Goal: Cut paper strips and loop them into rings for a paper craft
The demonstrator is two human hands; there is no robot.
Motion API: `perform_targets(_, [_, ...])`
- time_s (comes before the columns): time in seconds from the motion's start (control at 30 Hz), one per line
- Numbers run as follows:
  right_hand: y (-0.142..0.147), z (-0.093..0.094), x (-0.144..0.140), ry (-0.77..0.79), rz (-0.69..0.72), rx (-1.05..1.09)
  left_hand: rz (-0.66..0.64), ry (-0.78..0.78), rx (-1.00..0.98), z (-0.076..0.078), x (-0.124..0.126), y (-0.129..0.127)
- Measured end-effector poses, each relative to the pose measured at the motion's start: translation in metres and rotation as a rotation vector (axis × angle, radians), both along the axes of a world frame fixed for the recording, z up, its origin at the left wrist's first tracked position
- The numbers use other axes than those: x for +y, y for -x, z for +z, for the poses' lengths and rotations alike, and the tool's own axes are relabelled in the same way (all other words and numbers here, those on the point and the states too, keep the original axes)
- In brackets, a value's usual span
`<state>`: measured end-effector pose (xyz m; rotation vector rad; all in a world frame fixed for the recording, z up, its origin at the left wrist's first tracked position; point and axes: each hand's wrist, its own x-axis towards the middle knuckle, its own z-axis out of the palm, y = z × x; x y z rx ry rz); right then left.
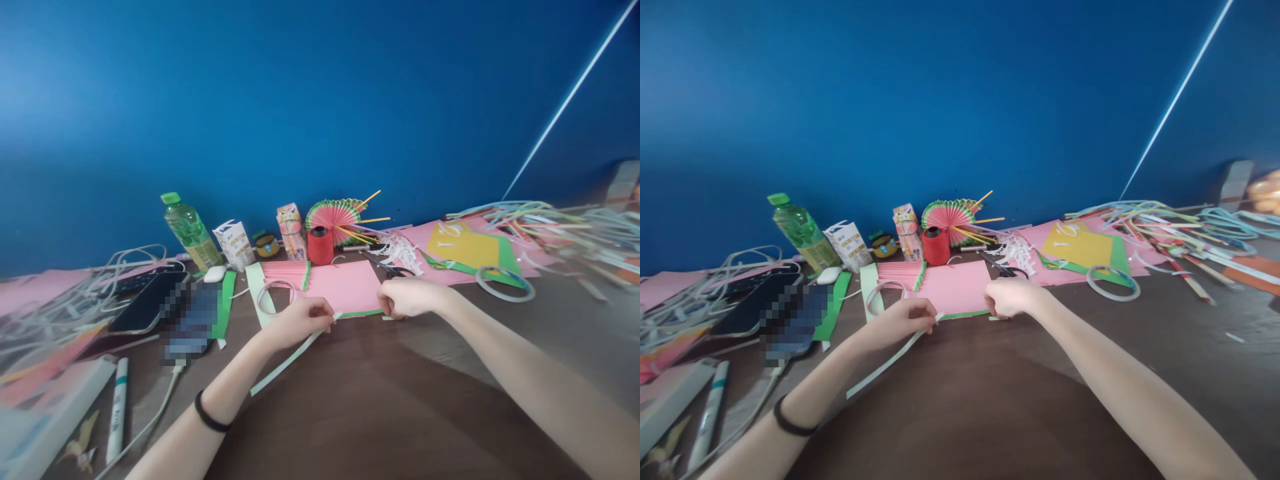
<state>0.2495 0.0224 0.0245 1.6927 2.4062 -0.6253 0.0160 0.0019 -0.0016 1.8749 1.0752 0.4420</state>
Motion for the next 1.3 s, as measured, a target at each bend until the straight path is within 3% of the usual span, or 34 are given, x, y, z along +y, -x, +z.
perform_targets(0.13, [0.011,-0.005,-0.003,-0.004,0.091,-0.081,-0.012,-0.014,0.038,0.0,-0.001,-0.001])
perform_targets(0.3, [0.018,-0.014,-0.002,0.208,0.235,0.167,-0.031,-0.006,0.057,0.0,0.0,-0.001])
perform_targets(0.37, [0.017,-0.013,-0.002,0.141,0.225,0.162,-0.035,0.0,0.06,-0.001,0.0,0.0])
perform_targets(0.47, [0.013,-0.008,-0.002,-0.025,0.148,-0.029,-0.034,0.017,0.061,-0.001,0.0,0.001])
perform_targets(0.6, [0.007,-0.006,0.0,0.038,0.15,-0.134,-0.043,0.065,0.05,-0.002,-0.001,0.0])
perform_targets(0.87, [0.01,-0.007,-0.001,0.195,0.145,-0.035,-0.043,0.081,0.043,-0.003,-0.001,-0.002])
perform_targets(1.07, [0.008,-0.003,-0.002,0.189,0.177,-0.063,-0.052,0.077,0.042,0.0,-0.001,-0.002])
perform_targets(1.3, [0.004,0.0,-0.003,0.067,0.177,-0.082,-0.055,0.068,0.057,0.001,-0.003,0.001])
